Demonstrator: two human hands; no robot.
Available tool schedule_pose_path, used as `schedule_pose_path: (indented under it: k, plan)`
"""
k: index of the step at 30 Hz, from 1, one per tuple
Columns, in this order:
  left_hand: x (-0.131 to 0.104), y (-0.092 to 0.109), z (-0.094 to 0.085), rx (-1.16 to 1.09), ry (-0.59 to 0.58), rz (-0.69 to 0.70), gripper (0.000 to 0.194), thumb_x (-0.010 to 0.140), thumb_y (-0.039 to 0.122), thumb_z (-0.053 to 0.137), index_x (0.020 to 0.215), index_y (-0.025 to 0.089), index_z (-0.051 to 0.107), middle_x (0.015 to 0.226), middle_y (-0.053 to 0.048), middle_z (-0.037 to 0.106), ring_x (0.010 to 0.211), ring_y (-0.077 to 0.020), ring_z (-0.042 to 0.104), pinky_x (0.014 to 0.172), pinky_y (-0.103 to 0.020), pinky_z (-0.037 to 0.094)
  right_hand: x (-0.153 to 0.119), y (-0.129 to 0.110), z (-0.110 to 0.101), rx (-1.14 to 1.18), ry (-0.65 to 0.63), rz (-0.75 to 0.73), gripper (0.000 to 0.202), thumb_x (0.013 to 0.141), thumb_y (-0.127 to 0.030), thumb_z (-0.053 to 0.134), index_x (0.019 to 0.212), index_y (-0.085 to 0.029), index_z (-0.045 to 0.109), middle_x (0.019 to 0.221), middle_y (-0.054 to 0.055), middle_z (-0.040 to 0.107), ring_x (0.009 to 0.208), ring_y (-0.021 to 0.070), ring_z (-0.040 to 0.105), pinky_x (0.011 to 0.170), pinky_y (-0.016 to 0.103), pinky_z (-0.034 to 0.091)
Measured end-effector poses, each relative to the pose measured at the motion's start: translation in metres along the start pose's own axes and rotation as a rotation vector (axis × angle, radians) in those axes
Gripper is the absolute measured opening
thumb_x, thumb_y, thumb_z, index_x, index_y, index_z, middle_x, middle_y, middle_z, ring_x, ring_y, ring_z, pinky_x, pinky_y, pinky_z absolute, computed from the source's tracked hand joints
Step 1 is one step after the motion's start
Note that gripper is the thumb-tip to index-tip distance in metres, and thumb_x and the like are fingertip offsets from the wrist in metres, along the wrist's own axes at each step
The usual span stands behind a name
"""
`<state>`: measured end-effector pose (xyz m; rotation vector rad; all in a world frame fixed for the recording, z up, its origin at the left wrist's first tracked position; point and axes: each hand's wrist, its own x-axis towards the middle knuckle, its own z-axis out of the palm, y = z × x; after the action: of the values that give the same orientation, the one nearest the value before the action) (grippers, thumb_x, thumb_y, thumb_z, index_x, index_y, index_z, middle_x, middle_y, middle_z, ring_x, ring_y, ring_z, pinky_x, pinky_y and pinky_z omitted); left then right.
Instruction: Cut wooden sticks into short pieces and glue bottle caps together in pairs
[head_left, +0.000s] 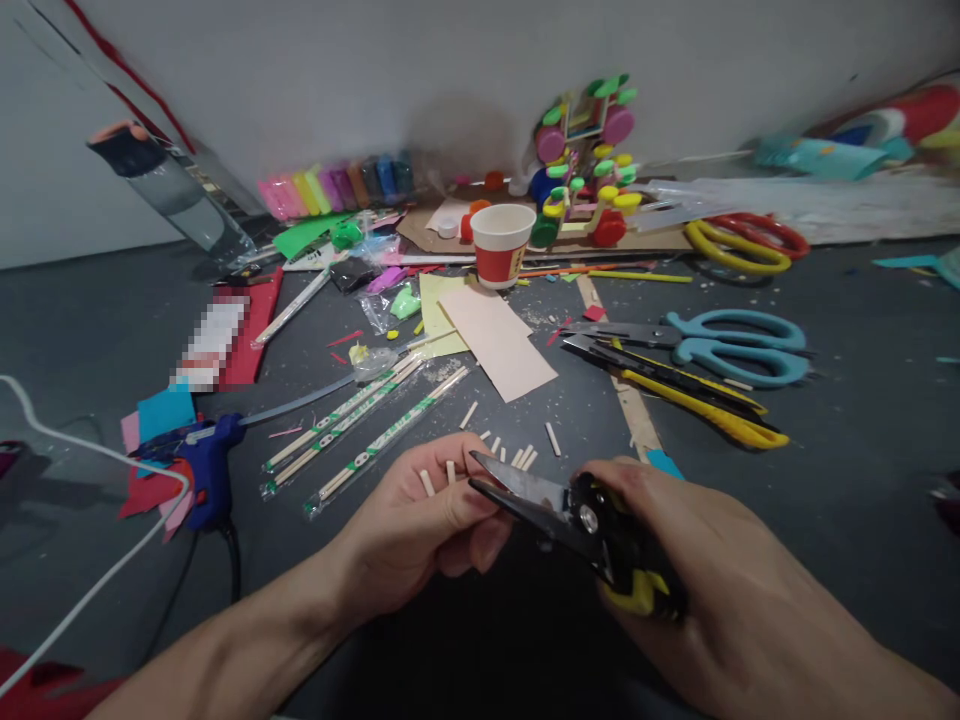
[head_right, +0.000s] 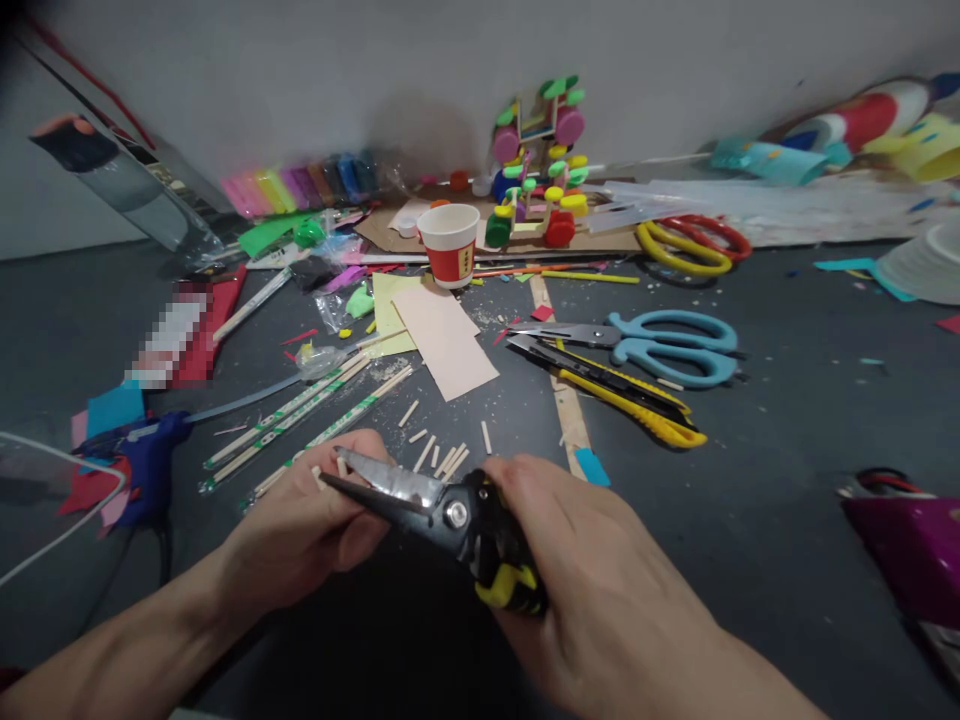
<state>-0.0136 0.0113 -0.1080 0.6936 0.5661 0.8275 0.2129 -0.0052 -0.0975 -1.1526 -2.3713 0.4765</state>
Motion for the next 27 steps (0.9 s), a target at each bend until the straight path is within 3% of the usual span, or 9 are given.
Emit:
schedule_pose_path:
  k: [5,14,19,27]
  plan:
    - [-0.0005,0.0013,0.0047,0.005,0.014,-0.002,0.029,0.086,0.041,0.072,0.078,0.017,0.058,0.051,0.006,0.048,0.042,-0.0048,0.03,0.037,-0.015,0.019,0.0,-0.0026,-0.0004,0.083,-0.008,0.035,0.022,0.087,-0.018,0.046,0.109,-0.022,0.047,0.082,0.0,0.065,0.067,0.0157,0.065,0.056,0.024,0.051]
    - [-0.0004,0.0033,0.0063,-0.052,0.027,0.021,0.019,0.091,0.025,0.064,0.076,0.019,0.054,0.05,0.006,0.046,0.044,-0.0055,0.03,0.039,-0.013,0.021,0.0036,-0.0002,-0.003,0.076,-0.023,0.027,0.027,0.087,-0.021,0.048,0.114,-0.022,0.047,0.089,0.003,0.067,0.072,0.0173,0.067,0.059,0.026,0.054]
    - [-0.0005,0.0021,0.0057,-0.048,0.009,0.034,0.02,0.091,0.025,0.064,0.076,0.02,0.052,0.05,0.007,0.046,0.043,-0.0054,0.031,0.039,-0.013,0.022,0.0001,-0.0015,-0.0025,0.06,-0.048,0.026,0.026,0.087,-0.021,0.046,0.113,-0.023,0.047,0.087,0.002,0.065,0.07,0.0178,0.066,0.058,0.027,0.053]
    - [-0.0009,0.0026,0.0084,-0.023,0.01,0.046,0.028,0.089,0.037,0.069,0.079,0.021,0.049,0.051,0.008,0.046,0.043,-0.0058,0.03,0.038,-0.015,0.02,0.0002,-0.0016,0.0003,0.012,0.001,0.012,0.025,0.087,-0.017,0.046,0.111,-0.021,0.047,0.081,0.003,0.067,0.066,0.0186,0.067,0.053,0.026,0.05]
